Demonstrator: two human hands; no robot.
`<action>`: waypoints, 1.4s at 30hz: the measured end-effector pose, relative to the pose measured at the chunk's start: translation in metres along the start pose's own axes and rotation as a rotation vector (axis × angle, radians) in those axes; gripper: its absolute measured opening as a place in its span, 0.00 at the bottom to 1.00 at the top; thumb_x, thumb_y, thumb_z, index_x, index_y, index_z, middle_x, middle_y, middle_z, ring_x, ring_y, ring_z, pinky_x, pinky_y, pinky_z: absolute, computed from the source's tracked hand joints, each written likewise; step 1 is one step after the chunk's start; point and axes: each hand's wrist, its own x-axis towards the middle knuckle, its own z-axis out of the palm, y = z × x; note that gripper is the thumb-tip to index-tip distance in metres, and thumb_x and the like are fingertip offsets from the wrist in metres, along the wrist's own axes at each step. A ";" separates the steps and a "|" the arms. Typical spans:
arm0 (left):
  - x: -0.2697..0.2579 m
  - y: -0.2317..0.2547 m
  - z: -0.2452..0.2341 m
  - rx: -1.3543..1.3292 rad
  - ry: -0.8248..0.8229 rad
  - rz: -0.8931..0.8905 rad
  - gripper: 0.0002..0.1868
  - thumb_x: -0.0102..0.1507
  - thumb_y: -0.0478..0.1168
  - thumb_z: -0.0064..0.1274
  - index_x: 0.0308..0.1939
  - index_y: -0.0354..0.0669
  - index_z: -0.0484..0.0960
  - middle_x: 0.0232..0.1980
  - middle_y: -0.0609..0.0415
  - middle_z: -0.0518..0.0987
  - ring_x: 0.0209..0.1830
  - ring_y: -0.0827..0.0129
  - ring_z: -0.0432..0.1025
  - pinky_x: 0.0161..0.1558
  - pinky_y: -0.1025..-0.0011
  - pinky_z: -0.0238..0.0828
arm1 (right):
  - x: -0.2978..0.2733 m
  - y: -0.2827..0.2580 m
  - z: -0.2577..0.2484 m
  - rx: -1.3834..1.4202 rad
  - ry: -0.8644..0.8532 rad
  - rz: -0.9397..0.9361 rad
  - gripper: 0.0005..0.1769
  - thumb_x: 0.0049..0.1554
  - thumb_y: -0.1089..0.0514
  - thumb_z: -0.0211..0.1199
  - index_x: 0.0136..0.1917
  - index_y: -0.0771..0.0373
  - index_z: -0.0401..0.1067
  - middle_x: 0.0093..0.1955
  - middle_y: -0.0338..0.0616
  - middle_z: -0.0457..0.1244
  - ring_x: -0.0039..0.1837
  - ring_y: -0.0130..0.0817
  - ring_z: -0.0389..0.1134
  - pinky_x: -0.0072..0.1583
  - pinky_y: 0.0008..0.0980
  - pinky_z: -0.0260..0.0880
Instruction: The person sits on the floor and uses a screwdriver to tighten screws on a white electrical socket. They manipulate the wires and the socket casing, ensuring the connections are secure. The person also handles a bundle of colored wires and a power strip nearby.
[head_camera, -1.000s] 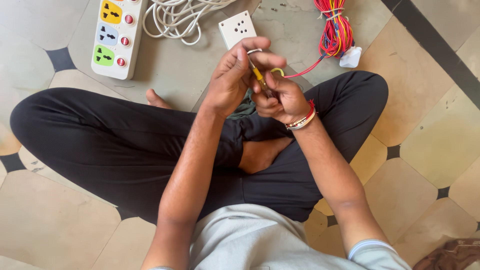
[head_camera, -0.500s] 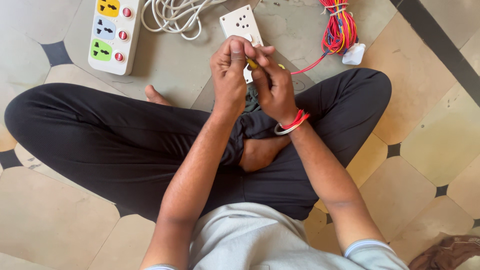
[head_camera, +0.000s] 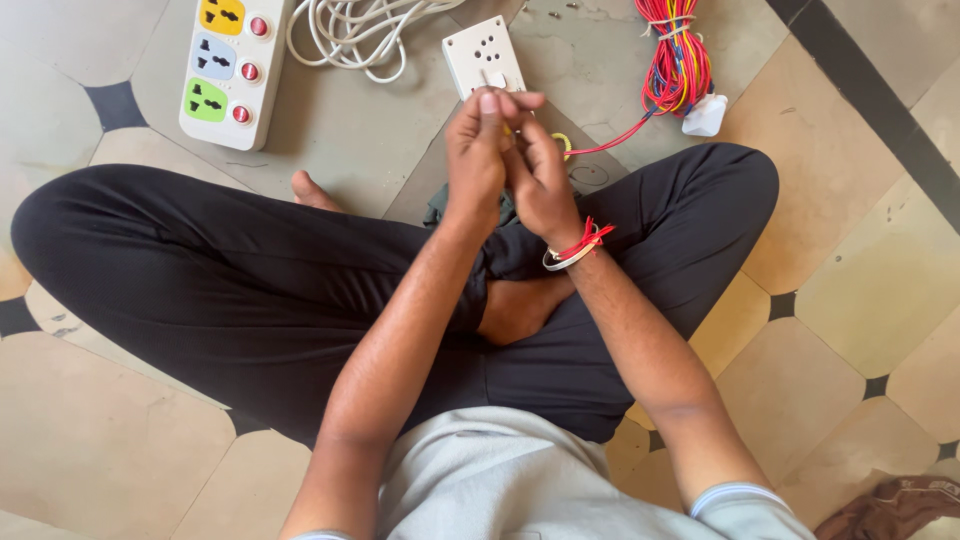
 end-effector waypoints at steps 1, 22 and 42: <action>0.005 -0.002 -0.004 -0.051 0.051 -0.028 0.17 0.78 0.44 0.39 0.38 0.40 0.74 0.47 0.46 0.83 0.43 0.70 0.73 0.51 0.68 0.73 | 0.001 0.005 0.002 0.075 -0.006 0.052 0.22 0.72 0.64 0.50 0.78 0.68 0.59 0.63 0.42 0.65 0.59 0.21 0.65 0.58 0.21 0.66; 0.024 0.033 -0.019 -0.202 0.133 -0.307 0.15 0.73 0.39 0.40 0.33 0.39 0.73 0.27 0.53 0.73 0.32 0.64 0.74 0.38 0.67 0.74 | -0.015 -0.002 0.051 0.230 0.231 0.267 0.21 0.70 0.59 0.51 0.75 0.60 0.66 0.39 0.27 0.57 0.34 0.13 0.52 0.35 0.19 0.51; -0.008 0.001 0.018 0.413 -0.286 -0.260 0.21 0.71 0.45 0.50 0.66 0.42 0.69 0.44 0.61 0.76 0.33 0.77 0.71 0.35 0.75 0.70 | -0.004 -0.033 -0.014 0.315 0.473 -0.043 0.14 0.69 0.59 0.53 0.66 0.65 0.66 0.54 0.48 0.69 0.58 0.32 0.72 0.57 0.28 0.72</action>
